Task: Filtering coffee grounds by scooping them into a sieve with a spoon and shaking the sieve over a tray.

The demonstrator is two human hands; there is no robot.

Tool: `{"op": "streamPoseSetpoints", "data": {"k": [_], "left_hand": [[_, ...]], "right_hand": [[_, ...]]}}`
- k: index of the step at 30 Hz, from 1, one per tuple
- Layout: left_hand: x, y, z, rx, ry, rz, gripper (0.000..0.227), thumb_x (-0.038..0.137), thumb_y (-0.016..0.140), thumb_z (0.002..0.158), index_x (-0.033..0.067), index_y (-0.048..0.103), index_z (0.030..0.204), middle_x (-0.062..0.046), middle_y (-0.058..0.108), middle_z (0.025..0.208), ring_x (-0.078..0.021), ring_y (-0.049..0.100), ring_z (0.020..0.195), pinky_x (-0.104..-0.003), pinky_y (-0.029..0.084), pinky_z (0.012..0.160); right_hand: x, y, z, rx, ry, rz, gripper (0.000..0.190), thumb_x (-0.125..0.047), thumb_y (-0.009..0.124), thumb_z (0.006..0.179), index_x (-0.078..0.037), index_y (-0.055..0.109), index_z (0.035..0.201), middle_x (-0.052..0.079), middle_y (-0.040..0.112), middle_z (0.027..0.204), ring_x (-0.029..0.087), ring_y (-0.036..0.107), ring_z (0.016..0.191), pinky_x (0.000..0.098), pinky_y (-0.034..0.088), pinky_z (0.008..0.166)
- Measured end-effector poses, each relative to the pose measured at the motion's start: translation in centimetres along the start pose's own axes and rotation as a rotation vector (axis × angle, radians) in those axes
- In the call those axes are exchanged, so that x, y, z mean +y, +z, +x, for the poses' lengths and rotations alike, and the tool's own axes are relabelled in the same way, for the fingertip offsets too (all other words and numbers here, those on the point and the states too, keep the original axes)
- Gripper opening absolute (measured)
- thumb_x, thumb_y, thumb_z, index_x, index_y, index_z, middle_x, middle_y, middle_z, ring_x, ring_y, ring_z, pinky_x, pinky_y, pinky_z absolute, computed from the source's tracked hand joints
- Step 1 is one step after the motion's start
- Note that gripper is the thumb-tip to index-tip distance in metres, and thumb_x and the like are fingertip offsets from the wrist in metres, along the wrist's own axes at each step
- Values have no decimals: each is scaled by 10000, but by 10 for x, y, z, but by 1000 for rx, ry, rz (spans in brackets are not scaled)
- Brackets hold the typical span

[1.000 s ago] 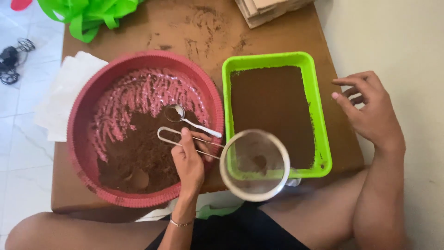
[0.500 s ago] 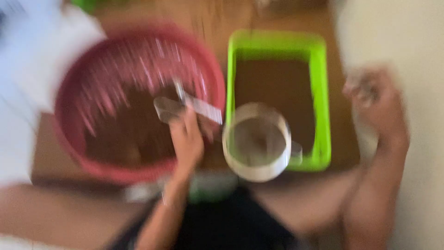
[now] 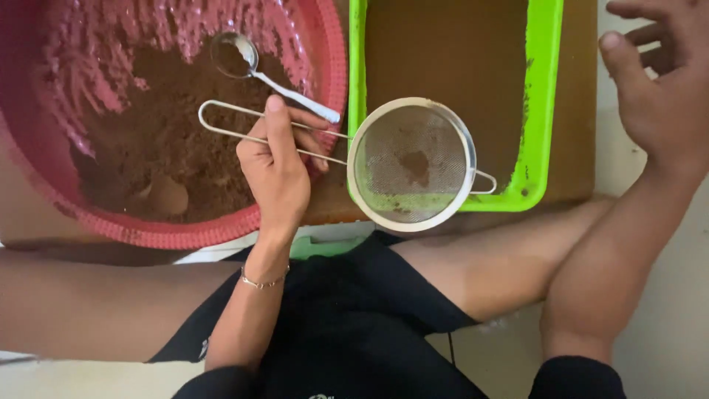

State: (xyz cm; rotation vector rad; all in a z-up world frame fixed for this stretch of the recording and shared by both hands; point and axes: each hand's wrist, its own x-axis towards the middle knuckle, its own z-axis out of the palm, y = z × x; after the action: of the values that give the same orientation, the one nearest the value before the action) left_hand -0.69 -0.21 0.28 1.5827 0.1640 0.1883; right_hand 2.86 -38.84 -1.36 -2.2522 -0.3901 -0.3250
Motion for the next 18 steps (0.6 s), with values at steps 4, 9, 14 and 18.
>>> {"op": "streamPoseSetpoints", "data": {"k": [4, 9, 14, 18], "left_hand": [[-6, 0, 0, 13, 51, 10, 520, 319, 372, 1103, -9, 690, 855, -53, 643, 628, -98, 518, 446, -216, 449, 490], [-11, -2, 7, 42, 91, 1, 509, 294, 399, 1099, -29, 698, 842, -74, 644, 610, -118, 534, 453, -243, 457, 491], [-13, 3, 10, 35, -99, -226, 471, 292, 429, 1089, -59, 725, 985, -105, 698, 681, -139, 610, 529, -259, 520, 520], [0, 1, 1, 18, -56, -182, 399, 224, 451, 1079, -57, 724, 1002, -94, 665, 619, -154, 638, 550, -270, 546, 554]], "right_hand": [[-12, 0, 6, 37, 0, -65, 310, 273, 644, 1129, 185, 600, 1423, 237, 427, 1427, 336, 548, 1089, 383, 458, 877], [-29, 4, 22, 119, 86, -16, 305, 128, 679, 1011, 46, 616, 1298, 165, 516, 1285, 258, 602, 1002, 348, 492, 846], [-31, 8, 27, 64, 211, -38, 289, -29, 682, 982, 5, 664, 1268, 146, 535, 1248, 265, 627, 998, 372, 534, 878], [-37, 7, 26, 71, 273, -40, 280, -62, 681, 974, -34, 682, 1253, 108, 536, 1256, 242, 624, 1015, 365, 523, 869]]}}
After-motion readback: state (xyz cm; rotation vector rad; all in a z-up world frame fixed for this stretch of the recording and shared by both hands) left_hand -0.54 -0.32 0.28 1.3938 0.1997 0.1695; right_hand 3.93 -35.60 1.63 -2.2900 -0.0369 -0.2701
